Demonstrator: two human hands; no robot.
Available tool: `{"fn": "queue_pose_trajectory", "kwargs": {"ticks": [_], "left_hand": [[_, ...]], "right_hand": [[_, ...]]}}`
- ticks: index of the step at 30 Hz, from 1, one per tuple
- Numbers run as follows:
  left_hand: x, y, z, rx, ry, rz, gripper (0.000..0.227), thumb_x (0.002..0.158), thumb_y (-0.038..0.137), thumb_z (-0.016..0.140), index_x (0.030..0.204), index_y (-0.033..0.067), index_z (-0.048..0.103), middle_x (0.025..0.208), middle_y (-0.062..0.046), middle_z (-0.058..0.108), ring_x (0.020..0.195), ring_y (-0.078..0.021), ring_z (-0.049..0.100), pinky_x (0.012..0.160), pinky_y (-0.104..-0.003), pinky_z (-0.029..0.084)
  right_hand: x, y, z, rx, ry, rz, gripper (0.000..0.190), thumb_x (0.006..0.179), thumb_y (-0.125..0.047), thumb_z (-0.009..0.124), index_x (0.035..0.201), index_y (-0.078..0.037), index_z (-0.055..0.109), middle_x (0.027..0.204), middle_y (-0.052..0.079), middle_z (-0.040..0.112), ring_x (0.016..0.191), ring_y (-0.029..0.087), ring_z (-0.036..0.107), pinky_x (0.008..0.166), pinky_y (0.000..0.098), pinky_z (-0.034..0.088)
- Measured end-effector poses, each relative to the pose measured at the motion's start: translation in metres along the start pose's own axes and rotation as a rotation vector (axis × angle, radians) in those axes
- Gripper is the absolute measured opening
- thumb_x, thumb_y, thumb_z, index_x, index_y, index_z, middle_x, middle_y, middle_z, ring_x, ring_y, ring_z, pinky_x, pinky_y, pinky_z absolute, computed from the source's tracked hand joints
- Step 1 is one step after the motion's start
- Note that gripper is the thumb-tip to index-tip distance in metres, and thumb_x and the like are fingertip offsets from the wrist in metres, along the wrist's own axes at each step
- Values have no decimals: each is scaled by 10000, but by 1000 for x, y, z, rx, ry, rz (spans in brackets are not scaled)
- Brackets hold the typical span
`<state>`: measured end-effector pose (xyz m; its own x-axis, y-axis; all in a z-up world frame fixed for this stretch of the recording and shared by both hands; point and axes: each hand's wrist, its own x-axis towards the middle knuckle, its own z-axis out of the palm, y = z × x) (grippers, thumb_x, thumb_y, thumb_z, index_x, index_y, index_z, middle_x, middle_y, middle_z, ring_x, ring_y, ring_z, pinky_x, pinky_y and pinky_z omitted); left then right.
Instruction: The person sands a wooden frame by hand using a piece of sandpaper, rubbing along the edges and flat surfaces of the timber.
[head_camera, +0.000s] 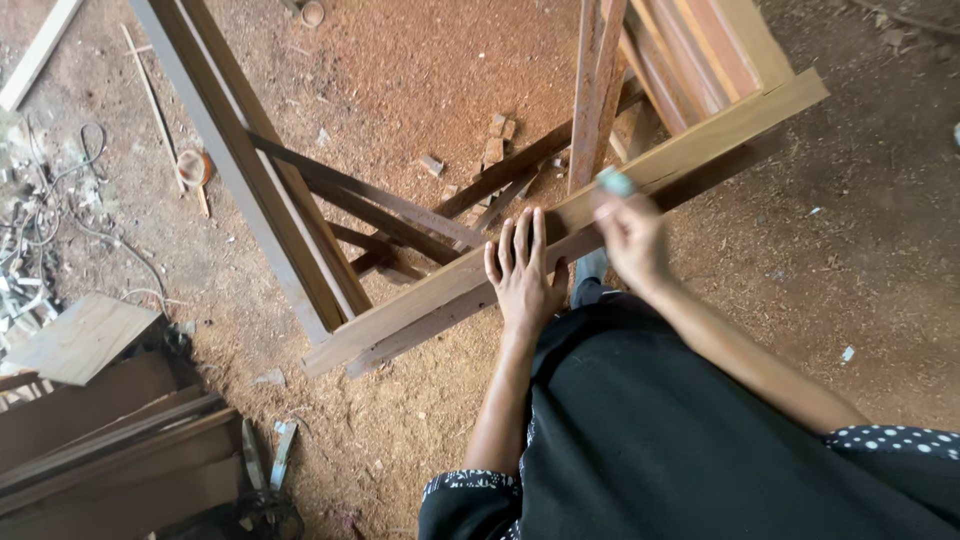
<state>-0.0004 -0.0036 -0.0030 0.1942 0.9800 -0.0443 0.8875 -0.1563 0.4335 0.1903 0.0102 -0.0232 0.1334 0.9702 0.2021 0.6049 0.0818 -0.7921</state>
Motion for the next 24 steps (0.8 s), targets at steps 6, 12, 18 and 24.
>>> {"fn": "queue_pose_trajectory", "kwargs": {"ticks": [6, 12, 18, 24], "left_hand": [[2, -2, 4, -29, 60, 33, 865, 885, 418, 700, 1613, 170, 303, 1647, -35, 345, 1533, -256, 265, 1266, -508, 92], [0, 0, -5, -74, 28, 9, 870, 874, 394, 705, 1618, 186, 304, 1646, -36, 363, 1542, -254, 278, 1283, -497, 115], [0, -1, -6, -67, 47, 30, 860, 875, 382, 700, 1613, 176, 308, 1645, -39, 362, 1543, -264, 290, 1274, -503, 145], [0, 0, -7, -90, 39, 31, 864, 862, 373, 698, 1605, 173, 306, 1637, -51, 360, 1531, -279, 288, 1267, -517, 144]], "right_hand": [[0, -10, 3, 37, -116, -52, 214, 1028, -127, 671, 1199, -11, 727, 1007, 168, 749, 815, 220, 726, 658, 321, 603], [16, 4, -24, 23, 112, 33, 244, 1096, -109, 626, 1293, 14, 698, 1100, 164, 734, 873, 198, 734, 728, 298, 640], [1, -12, -3, -5, -64, -79, 224, 1047, -92, 654, 1241, 7, 706, 1018, 147, 744, 778, 193, 708, 624, 298, 565], [26, 32, -49, 56, 146, 152, 209, 1099, -70, 602, 1271, -17, 708, 993, 84, 732, 818, 131, 705, 657, 262, 607]]}}
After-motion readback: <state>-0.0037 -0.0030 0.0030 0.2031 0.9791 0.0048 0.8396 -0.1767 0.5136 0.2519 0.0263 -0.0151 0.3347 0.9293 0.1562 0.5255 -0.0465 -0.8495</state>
